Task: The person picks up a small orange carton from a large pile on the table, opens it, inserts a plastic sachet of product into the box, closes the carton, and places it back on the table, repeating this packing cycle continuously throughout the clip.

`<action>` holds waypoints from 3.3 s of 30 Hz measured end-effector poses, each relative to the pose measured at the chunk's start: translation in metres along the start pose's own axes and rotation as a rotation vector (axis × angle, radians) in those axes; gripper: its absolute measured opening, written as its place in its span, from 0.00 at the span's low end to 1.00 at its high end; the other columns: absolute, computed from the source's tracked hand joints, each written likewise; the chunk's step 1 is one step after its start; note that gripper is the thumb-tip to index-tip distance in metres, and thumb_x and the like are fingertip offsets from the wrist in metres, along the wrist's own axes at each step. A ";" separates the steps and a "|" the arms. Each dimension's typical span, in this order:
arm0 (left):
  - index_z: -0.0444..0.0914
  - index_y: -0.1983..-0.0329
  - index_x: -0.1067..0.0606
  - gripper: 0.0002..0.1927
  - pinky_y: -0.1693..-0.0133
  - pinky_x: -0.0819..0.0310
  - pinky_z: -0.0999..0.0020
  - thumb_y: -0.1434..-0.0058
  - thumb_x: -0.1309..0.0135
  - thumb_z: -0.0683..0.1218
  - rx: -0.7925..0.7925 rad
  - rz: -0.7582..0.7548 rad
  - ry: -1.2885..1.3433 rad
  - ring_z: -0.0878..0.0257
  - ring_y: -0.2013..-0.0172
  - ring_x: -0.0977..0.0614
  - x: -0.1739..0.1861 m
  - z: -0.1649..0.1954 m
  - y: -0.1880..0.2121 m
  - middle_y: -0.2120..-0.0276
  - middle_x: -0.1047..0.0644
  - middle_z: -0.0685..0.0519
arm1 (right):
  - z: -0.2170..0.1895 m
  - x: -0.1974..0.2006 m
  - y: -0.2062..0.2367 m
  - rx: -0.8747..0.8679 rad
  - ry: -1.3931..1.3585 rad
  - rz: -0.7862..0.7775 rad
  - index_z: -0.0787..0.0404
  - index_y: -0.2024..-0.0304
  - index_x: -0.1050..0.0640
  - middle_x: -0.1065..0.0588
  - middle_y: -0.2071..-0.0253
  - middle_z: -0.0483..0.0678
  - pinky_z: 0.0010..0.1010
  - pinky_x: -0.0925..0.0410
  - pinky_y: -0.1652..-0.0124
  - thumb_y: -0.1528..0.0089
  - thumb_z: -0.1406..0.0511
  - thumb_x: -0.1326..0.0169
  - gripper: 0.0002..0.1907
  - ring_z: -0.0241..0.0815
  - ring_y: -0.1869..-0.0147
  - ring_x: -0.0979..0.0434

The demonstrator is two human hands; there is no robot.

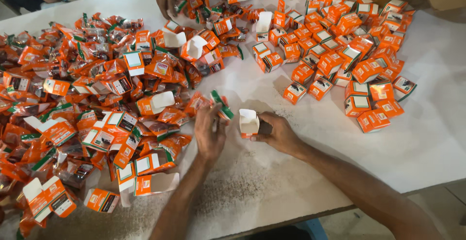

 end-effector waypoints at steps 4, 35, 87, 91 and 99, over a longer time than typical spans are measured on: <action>0.35 0.43 0.29 0.26 0.44 0.25 0.50 0.45 0.41 0.29 -0.293 0.004 0.164 0.42 0.46 0.21 -0.009 0.050 0.017 0.48 0.25 0.38 | 0.004 -0.008 0.000 -0.008 -0.065 -0.059 0.62 0.52 0.21 0.22 0.58 0.52 0.37 0.27 0.52 0.45 0.62 0.29 0.22 0.47 0.55 0.19; 0.30 0.52 0.23 0.15 0.68 0.20 0.73 0.41 0.47 0.40 0.789 -0.253 0.517 0.69 0.69 0.17 -0.091 -0.052 0.052 0.67 0.18 0.51 | -0.016 -0.015 0.013 0.116 0.031 0.068 0.63 0.42 0.27 0.23 0.44 0.55 0.41 0.29 0.46 0.46 0.63 0.31 0.31 0.53 0.41 0.21; 0.35 0.39 0.30 0.27 0.36 0.36 0.42 0.42 0.39 0.41 -0.076 -0.412 -0.035 0.32 0.34 0.35 -0.016 0.035 0.047 0.31 0.39 0.33 | 0.043 0.097 -0.020 0.126 1.108 0.302 0.64 0.37 0.26 0.33 0.32 0.59 0.70 0.56 0.30 0.37 0.56 0.42 0.29 0.60 0.22 0.42; 0.35 0.41 0.28 0.26 0.37 0.36 0.43 0.44 0.39 0.41 0.008 -0.442 -0.060 0.32 0.34 0.35 -0.017 0.030 0.049 0.32 0.38 0.34 | 0.067 0.126 -0.017 0.116 1.161 0.309 0.61 0.34 0.26 0.32 0.32 0.62 0.63 0.54 0.24 0.33 0.55 0.41 0.28 0.57 0.21 0.41; 0.34 0.42 0.29 0.26 0.38 0.36 0.45 0.44 0.38 0.42 0.174 -0.440 -0.002 0.34 0.34 0.36 -0.010 0.015 0.048 0.31 0.40 0.34 | 0.096 0.198 -0.008 0.028 1.354 0.396 0.57 0.36 0.24 0.32 0.36 0.61 0.68 0.56 0.28 0.34 0.55 0.37 0.27 0.59 0.19 0.44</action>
Point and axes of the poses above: each hand's wrist, its own y-axis away from the middle knuckle, its own x-axis out of the back of the hand, z = x × y, the point moved 6 cm from there along -y, towards the middle knuckle
